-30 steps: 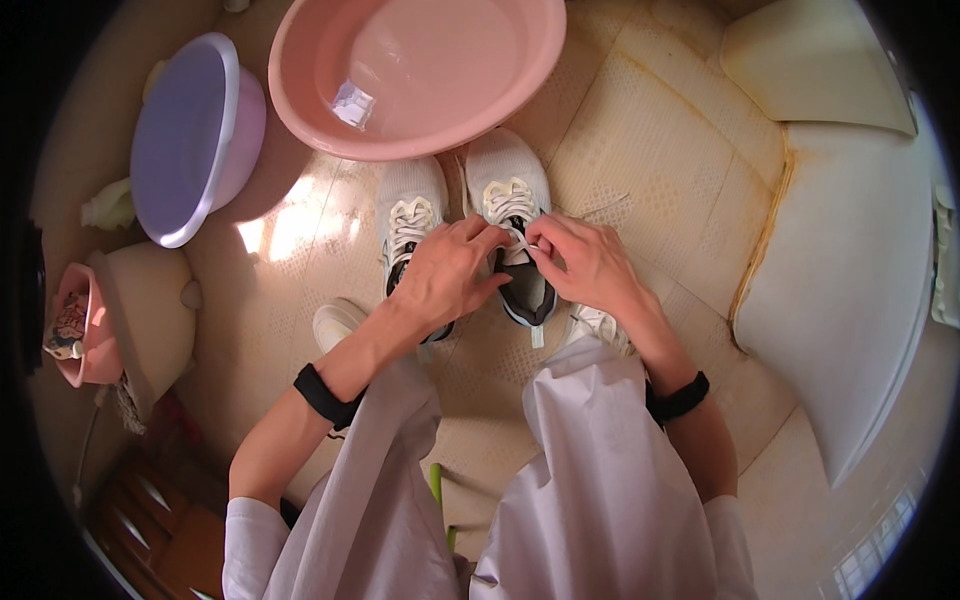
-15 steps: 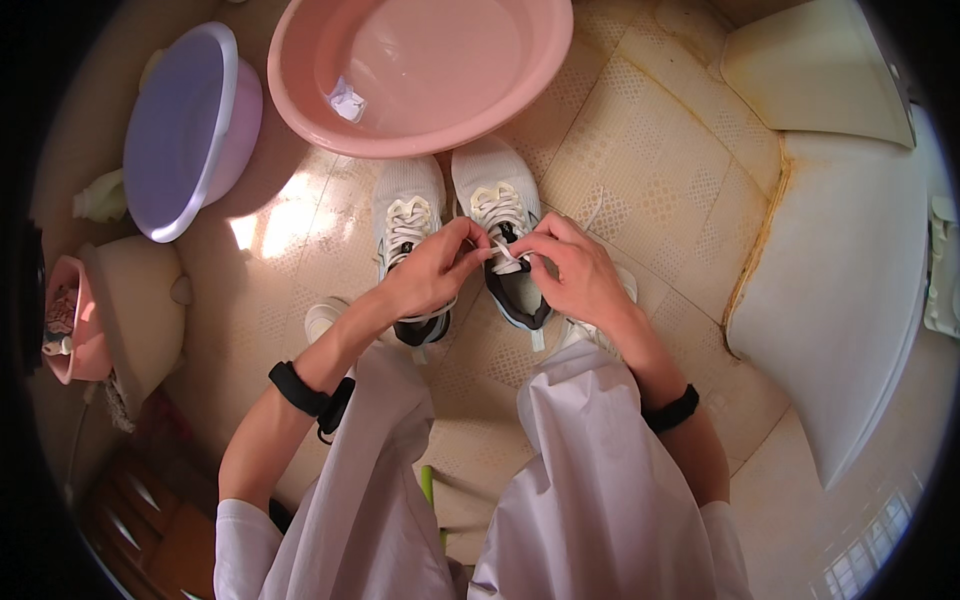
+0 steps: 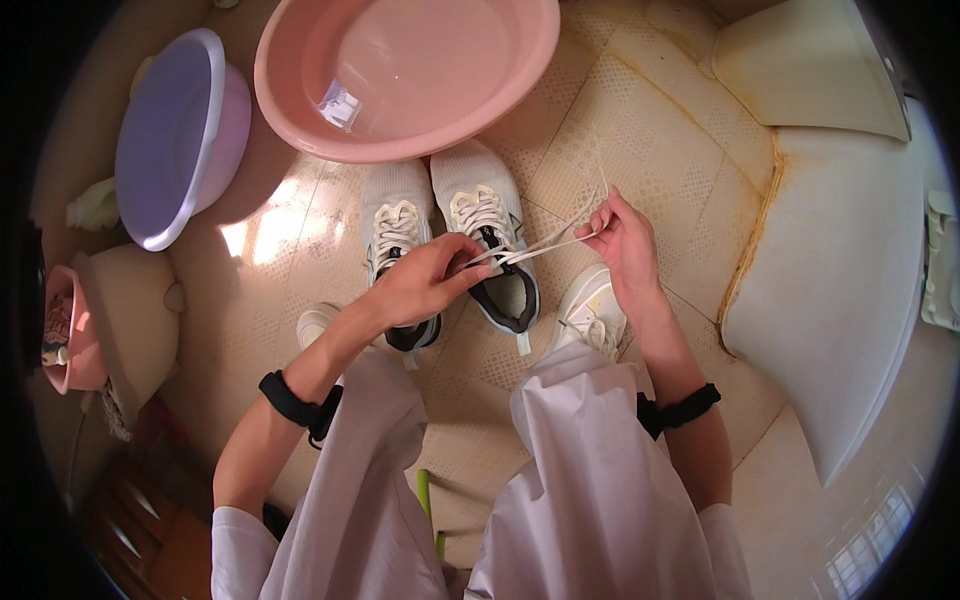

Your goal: The recorder attaches a small circular component to a sneaker and then ties the shoelaces.

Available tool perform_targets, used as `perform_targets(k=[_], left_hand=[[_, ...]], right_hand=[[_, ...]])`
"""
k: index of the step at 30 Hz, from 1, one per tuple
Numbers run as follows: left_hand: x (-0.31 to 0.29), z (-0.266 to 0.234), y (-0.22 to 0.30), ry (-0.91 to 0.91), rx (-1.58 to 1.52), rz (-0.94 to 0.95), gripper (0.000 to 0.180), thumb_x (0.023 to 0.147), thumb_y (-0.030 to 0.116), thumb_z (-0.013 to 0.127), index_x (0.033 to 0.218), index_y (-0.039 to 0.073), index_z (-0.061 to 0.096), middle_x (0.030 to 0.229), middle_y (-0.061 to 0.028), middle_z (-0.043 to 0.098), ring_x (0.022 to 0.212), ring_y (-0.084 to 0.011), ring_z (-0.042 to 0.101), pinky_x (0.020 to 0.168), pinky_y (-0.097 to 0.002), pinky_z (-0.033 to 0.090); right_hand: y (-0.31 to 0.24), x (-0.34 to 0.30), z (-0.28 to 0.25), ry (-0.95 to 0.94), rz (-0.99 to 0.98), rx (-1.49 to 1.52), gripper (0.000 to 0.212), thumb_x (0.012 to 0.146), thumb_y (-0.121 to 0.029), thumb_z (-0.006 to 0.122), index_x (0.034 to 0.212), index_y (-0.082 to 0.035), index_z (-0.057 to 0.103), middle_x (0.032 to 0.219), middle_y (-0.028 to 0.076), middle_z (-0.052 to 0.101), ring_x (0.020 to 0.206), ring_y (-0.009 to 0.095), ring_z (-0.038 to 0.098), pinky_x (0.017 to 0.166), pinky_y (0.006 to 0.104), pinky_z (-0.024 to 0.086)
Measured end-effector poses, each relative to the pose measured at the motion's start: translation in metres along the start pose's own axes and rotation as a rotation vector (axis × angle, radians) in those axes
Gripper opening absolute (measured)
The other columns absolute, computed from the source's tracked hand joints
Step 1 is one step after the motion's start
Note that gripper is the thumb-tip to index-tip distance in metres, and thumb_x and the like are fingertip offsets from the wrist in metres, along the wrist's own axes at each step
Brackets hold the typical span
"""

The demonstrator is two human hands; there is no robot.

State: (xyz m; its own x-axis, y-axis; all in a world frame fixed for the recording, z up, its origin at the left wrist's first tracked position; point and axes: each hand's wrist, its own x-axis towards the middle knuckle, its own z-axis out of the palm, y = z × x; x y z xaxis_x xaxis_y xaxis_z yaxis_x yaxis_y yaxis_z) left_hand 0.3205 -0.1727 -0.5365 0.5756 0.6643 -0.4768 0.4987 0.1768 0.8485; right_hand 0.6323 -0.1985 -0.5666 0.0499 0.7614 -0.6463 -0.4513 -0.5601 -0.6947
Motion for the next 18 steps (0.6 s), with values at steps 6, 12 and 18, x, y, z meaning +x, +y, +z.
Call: perform_targets(k=[6, 12, 18], left_hand=[[0.007, 0.006, -0.002, 0.088, 0.03, 0.082, 0.026, 0.1, 0.029, 0.069, 0.106, 0.004, 0.066, 0.084, -0.0078, 0.063, 0.071, -0.0148, 0.054, 0.066, -0.0312, 0.046], [0.004, -0.004, -0.003, 0.039, -0.026, -0.03, 0.017, 0.1, 0.018, 0.068, 0.107, 0.004, 0.064, 0.097, -0.0098, 0.067, 0.079, -0.0158, 0.062, 0.071, -0.0311, 0.05], [0.004, 0.0, -0.013, 0.245, -0.006, 0.157, 0.015, 0.097, 0.003, 0.068, 0.108, 0.001, 0.059, 0.094, -0.0092, 0.07, 0.085, -0.0155, 0.067, 0.079, -0.0325, 0.054]], right_hand=[[0.041, -0.011, 0.021, 0.489, -0.314, -0.664, 0.057, 0.098, -0.026, 0.072, 0.135, 0.004, 0.042, 0.114, 0.013, 0.059, 0.112, 0.029, 0.061, 0.098, 0.0425, 0.052], [0.013, -0.034, 0.064, -0.128, -0.887, -1.212, 0.046, 0.089, -0.01, 0.074, 0.132, -0.002, 0.058, 0.119, 0.014, 0.061, 0.114, 0.033, 0.061, 0.101, 0.0421, 0.05], [0.021, -0.039, 0.074, -0.347, -0.758, -1.292, 0.031, 0.085, -0.019, 0.081, 0.111, -0.009, 0.07, 0.111, 0.007, 0.062, 0.103, 0.03, 0.064, 0.092, 0.0414, 0.052]])
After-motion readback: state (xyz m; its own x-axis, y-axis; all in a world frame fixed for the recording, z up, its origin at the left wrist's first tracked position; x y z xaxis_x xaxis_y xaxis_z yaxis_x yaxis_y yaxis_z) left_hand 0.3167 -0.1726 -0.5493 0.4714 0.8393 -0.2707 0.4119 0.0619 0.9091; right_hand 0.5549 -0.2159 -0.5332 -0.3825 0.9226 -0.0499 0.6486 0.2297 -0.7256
